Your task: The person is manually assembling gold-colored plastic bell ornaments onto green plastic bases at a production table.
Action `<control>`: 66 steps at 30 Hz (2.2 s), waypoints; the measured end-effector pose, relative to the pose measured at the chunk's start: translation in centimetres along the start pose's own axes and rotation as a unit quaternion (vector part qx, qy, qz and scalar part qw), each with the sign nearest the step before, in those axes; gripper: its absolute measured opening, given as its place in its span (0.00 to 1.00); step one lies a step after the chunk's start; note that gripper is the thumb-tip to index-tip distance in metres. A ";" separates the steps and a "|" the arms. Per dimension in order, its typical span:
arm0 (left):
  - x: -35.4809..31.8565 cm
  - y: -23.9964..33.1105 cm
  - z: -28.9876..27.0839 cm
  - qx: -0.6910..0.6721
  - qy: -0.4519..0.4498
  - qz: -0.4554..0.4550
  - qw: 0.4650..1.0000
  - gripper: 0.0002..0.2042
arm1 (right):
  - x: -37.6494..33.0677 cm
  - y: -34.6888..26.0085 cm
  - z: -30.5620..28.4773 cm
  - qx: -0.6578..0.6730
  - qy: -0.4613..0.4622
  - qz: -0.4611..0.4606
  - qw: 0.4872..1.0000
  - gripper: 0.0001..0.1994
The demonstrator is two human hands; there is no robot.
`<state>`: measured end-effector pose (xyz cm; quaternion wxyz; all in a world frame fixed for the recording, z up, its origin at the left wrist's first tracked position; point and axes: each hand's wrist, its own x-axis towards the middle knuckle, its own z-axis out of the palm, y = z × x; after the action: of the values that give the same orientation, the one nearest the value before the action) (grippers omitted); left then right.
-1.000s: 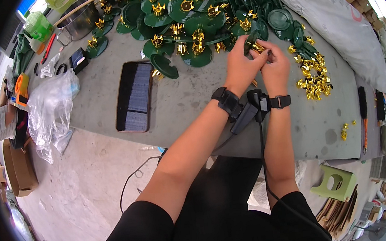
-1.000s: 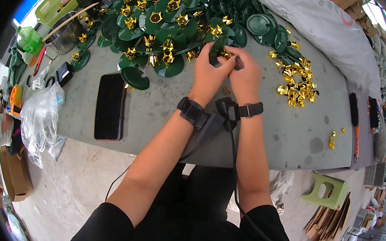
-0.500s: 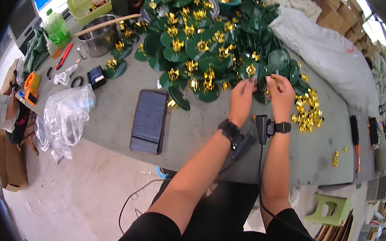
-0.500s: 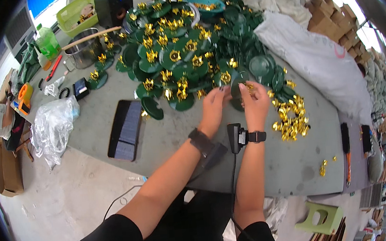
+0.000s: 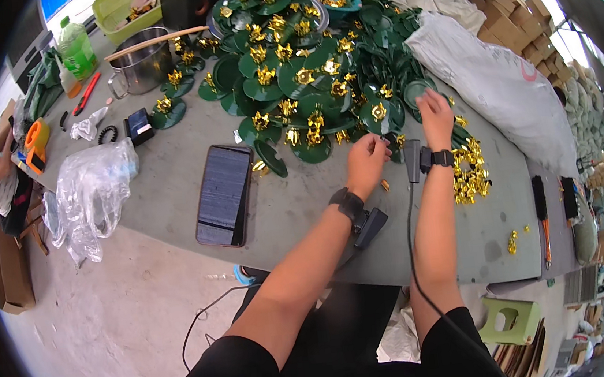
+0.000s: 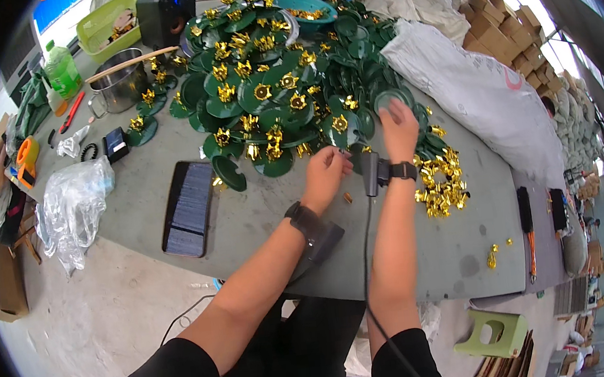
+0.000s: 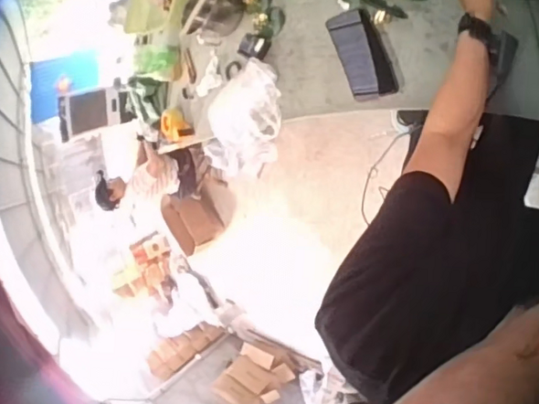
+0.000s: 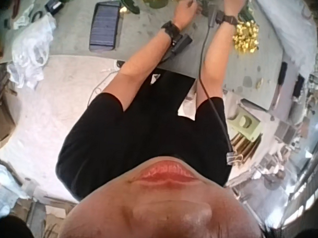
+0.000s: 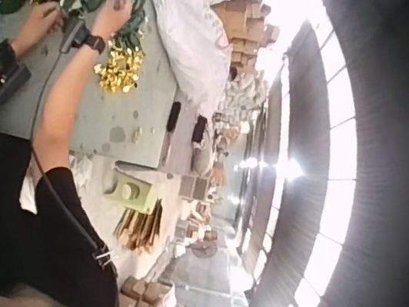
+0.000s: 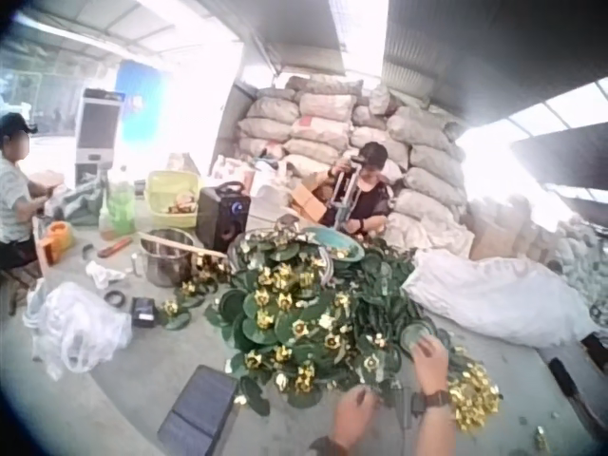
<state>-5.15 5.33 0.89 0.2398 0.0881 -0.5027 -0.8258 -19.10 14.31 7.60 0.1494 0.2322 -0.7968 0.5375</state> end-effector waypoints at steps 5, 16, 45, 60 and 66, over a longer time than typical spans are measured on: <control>0.2 -1.1 0.2 0.083 -0.022 0.010 0.996 0.09 | -1.2 7.8 -4.1 -0.184 -0.052 0.097 0.977 0.36; -1.3 -0.7 0.4 0.191 0.005 0.023 0.981 0.09 | 6.3 8.0 0.6 -0.413 -0.024 0.174 0.894 0.49; 0.1 -0.9 0.2 0.047 -0.063 -0.001 0.997 0.08 | -5.1 3.6 -7.0 -0.244 0.066 -0.145 0.957 0.26; -0.6 3.2 0.1 -0.231 -0.009 -0.075 0.970 0.16 | -11.0 -3.1 -3.2 -0.155 -0.110 -0.217 0.958 0.29; -0.1 2.8 -0.1 -0.284 -0.006 -0.044 0.958 0.16 | -10.3 -1.7 -4.9 -0.037 -0.134 -0.163 0.977 0.26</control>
<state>-4.18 4.20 3.29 0.2155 0.0329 -0.2442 -0.9449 -9.51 20.43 5.76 0.1352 0.4234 -0.7804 0.4399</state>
